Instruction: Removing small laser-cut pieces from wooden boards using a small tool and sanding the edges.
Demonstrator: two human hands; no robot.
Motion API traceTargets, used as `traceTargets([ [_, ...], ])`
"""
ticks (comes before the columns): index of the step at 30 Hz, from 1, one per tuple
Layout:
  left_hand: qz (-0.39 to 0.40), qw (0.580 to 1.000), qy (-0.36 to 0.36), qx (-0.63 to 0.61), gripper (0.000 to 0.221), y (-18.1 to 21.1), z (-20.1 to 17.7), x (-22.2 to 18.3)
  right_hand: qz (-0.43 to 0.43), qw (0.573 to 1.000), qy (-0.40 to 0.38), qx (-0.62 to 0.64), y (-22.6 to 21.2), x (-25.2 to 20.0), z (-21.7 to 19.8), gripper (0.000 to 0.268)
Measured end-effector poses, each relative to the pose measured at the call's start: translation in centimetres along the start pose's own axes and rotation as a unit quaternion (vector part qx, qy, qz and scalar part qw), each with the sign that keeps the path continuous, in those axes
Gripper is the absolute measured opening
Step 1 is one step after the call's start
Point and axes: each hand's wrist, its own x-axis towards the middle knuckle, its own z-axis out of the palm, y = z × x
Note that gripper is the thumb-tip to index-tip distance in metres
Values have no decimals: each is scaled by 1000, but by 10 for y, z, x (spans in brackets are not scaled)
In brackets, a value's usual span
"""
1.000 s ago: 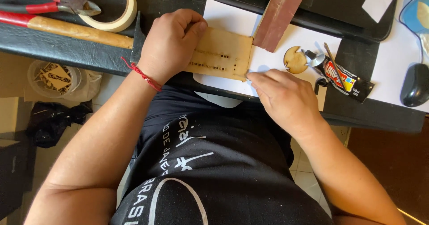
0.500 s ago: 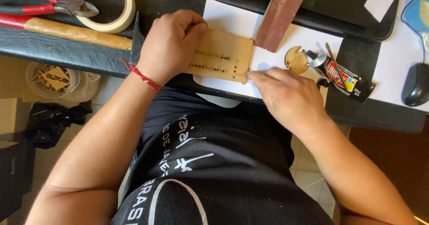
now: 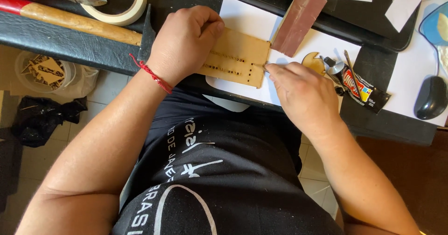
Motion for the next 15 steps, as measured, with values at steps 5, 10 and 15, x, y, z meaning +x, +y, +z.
traceTargets([
  [5, 2, 1000, 3, 1, 21, 0, 1, 1, 1, 999, -36, -27, -1, 2, -6, 30],
  [10, 12, 1000, 13, 1, 21, -4, 3, 1, -52, 998, -7, -41, -6, -3, -11, 34],
  [15, 17, 1000, 16, 0, 21, -5, 3, 2, -75, 996, 7, -37, -13, -2, -8, 29],
])
